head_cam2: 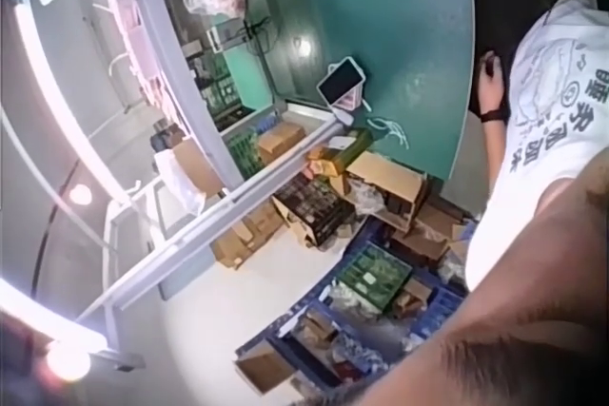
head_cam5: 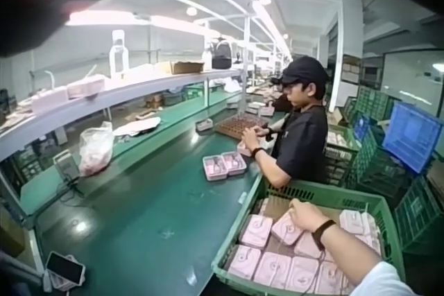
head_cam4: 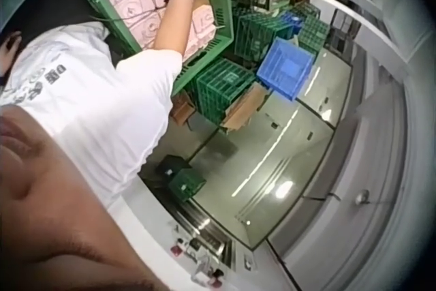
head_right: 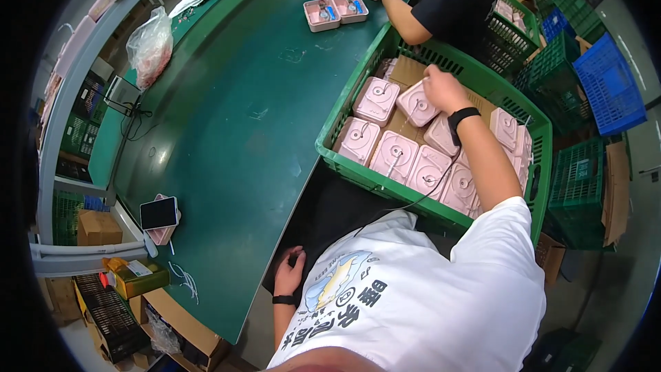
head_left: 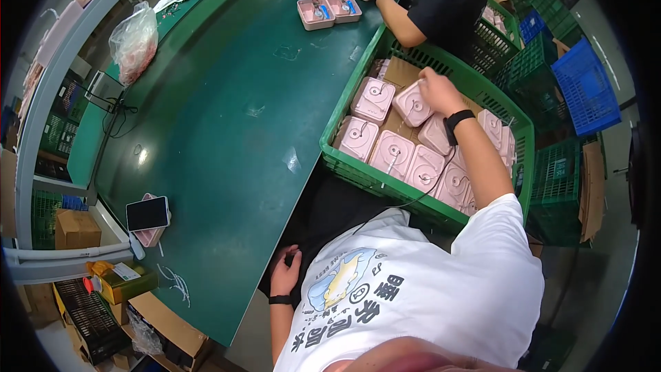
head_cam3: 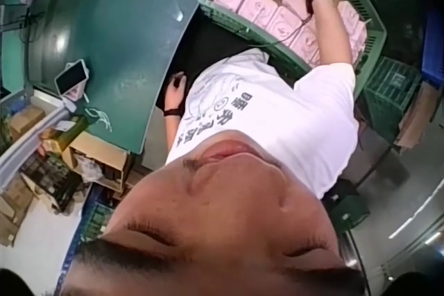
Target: The person takes a pink plastic housing from a crate, places it on the table, and inserts a white component into it. They then thread a white strip through the housing, press a small circular component into place, and return the assembled unit to the crate.
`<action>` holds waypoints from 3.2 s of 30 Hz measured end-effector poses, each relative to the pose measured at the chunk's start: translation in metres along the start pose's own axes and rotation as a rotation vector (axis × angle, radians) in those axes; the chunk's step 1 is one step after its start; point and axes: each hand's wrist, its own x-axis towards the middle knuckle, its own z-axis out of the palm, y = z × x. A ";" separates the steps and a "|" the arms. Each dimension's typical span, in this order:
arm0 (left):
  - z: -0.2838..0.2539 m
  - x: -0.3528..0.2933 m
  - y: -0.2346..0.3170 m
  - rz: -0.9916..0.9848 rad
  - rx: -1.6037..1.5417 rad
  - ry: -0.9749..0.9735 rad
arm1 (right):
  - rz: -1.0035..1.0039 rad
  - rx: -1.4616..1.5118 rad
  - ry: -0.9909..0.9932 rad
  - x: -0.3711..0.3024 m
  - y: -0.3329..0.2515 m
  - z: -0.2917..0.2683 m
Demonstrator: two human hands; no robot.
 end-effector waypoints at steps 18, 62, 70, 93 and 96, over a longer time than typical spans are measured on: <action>-0.006 0.014 -0.009 -0.039 0.034 -0.013 | -0.201 -0.114 -0.103 -0.011 0.000 -0.039; 0.015 -0.020 0.000 0.075 -0.004 0.199 | -1.735 0.181 -0.442 -0.151 -0.464 0.101; 0.003 -0.022 -0.036 0.033 -0.041 0.197 | -1.211 0.510 -0.079 -0.131 -0.391 -0.033; 0.002 -0.006 -0.021 -0.081 -0.180 0.110 | -0.621 -0.071 -0.306 -0.142 -0.101 0.012; 0.002 -0.009 -0.017 -0.090 -0.203 0.125 | -0.689 -0.055 -0.237 -0.139 -0.103 0.016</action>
